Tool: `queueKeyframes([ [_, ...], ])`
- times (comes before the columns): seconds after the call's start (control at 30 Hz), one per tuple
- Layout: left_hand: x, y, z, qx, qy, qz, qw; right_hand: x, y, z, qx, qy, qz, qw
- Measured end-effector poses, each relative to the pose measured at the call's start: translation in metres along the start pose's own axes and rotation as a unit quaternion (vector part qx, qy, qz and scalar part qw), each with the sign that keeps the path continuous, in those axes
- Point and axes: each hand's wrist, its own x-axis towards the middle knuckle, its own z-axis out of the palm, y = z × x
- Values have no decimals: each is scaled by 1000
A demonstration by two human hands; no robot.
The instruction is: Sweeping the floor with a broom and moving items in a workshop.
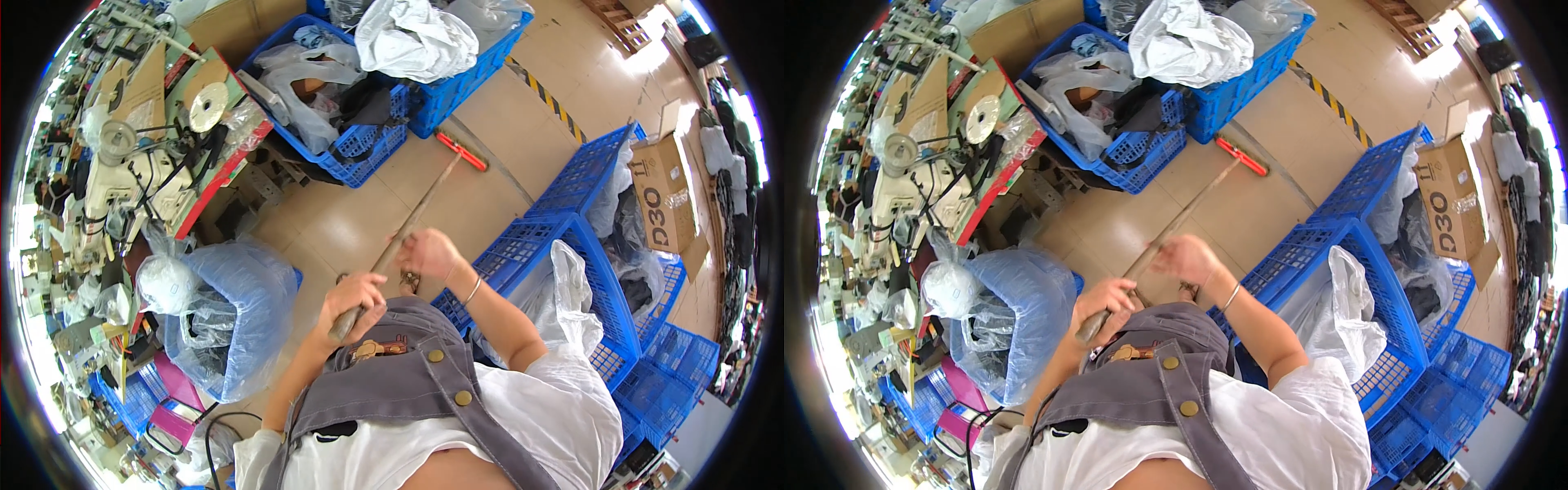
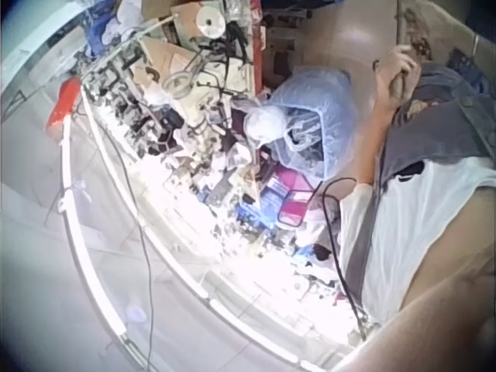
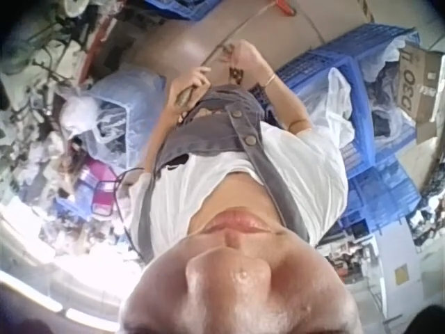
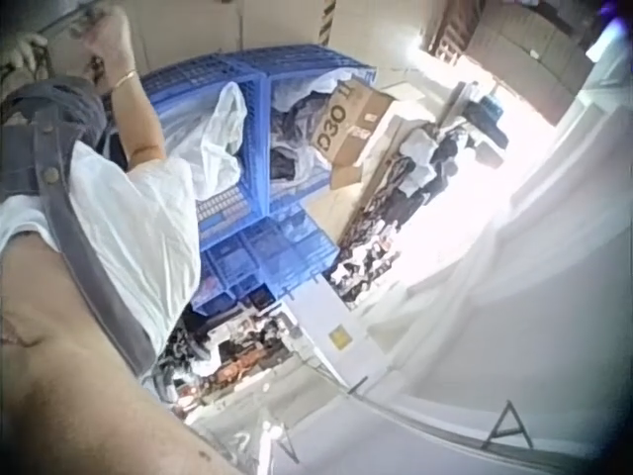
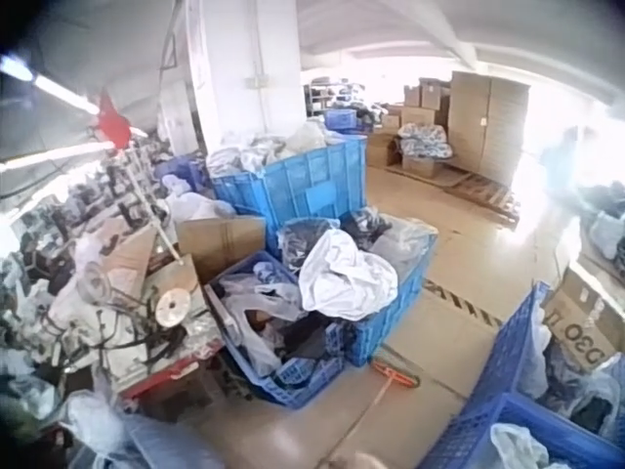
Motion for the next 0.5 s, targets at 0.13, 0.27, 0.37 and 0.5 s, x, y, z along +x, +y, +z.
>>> queueKeyframes([
  [0.13, -33, 20, -4, 24, 31, -11, 999, 38, -30, -50, -42, 305, -90, 947],
  [0.27, -55, 20, 4, 8, 57, -44, 997, 90, -41, -137, -98, 413, -149, 893],
  [0.37, -91, 19, -6, -21, 80, -77, 994, 114, -8, -165, -145, 469, -148, 859],
  [0.5, -158, 49, -25, 13, 154, -144, 977, 137, 86, -125, -227, 543, -100, 802],
])
